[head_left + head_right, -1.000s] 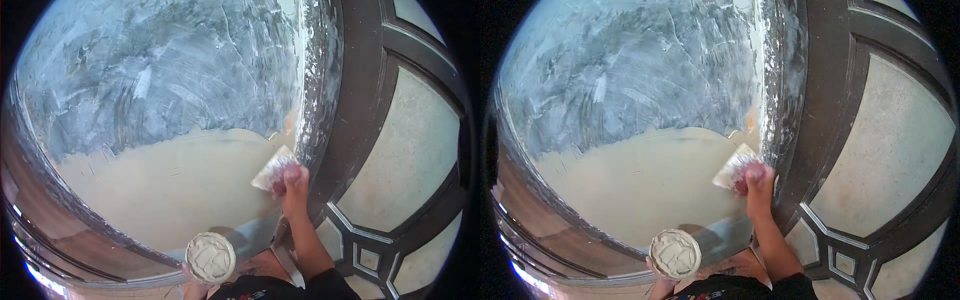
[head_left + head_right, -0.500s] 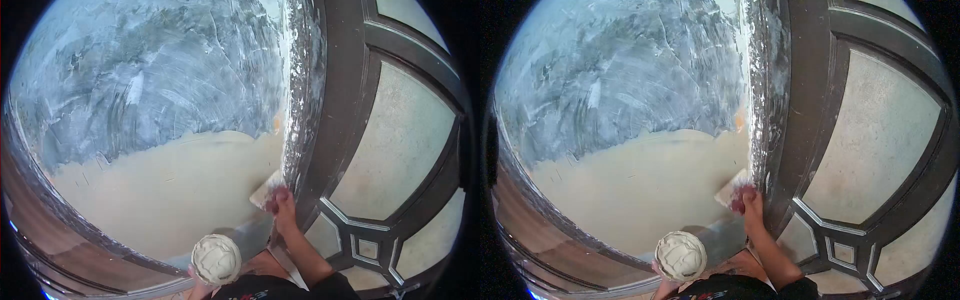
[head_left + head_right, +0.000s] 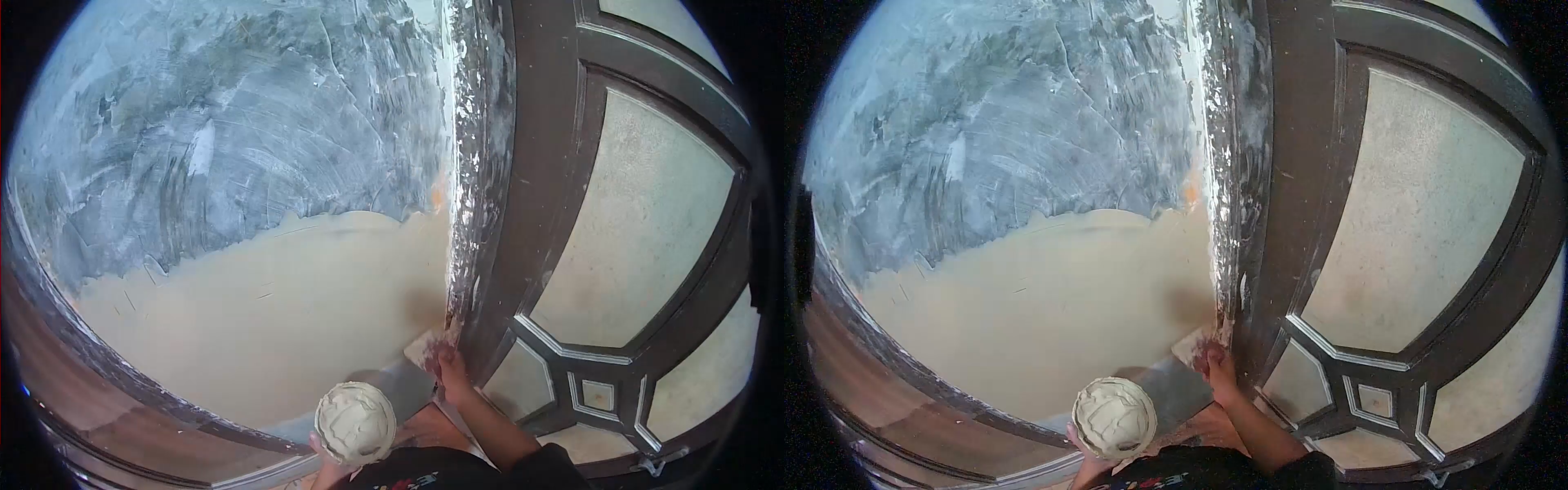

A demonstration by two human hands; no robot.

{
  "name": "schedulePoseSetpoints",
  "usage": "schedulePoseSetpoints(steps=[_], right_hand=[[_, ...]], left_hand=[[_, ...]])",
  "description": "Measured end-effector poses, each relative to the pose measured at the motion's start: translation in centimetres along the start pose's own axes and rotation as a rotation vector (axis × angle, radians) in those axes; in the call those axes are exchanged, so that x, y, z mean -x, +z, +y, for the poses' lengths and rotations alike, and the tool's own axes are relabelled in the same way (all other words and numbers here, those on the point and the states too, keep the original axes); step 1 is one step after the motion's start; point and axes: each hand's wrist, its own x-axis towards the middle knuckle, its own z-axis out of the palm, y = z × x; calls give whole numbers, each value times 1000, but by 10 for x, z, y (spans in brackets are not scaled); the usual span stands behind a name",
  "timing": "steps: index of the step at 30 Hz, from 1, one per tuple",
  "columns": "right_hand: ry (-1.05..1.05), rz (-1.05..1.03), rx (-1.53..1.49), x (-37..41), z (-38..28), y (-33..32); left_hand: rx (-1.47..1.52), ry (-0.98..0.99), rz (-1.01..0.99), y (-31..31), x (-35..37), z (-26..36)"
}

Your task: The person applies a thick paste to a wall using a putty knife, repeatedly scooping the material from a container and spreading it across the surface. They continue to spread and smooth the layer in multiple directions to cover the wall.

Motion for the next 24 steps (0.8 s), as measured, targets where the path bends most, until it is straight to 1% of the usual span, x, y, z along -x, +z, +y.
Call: schedulePoseSetpoints(steps=[1,2,4,6,8,9,10,11,12,14,15,16,18,20,22,23,24], right_hand=[[105,-62,-15,6,-2,-3],[110,-61,-13,4,-4,-2],[-182,105,-20,-10,-20,5],[-350,-65,-218,-10,-76,30],[-658,3,-9,-37,-95,48],[-655,2,-11,-31,-118,61],[-692,-67,128,-12,-149,76],[-727,-135,267,-1,-165,86],[-725,-132,264,-2,-164,91],[-698,-37,480,-6,-160,96],[-639,-13,291,-33,-125,89],[-637,-11,287,-47,-97,77],[-431,53,41,-65,-40,43],[-289,102,66,-72,38,6],[-199,46,120,-14,26,2],[-201,41,120,-1,12,2],[-100,-30,144,11,1,0]], left_hand=[[5,1,-3,0,0,0],[12,-4,-5,0,0,-1],[26,-22,-10,0,-1,-2],[30,-31,-15,6,-4,0],[-42,-49,-56,19,-8,6],[-43,-49,-53,18,-8,4],[-62,-60,-24,15,-8,0],[-80,-71,5,13,-8,-2],[-83,-73,5,13,-8,-4],[-34,-77,8,14,-8,-6],[-40,-81,8,14,-7,-6],[-60,-78,24,13,-6,-4],[-75,-70,43,14,-4,-3],[-59,-58,54,14,0,-2],[-76,-63,57,14,2,1],[-93,-61,56,14,0,1],[-92,-59,59,13,0,0]])
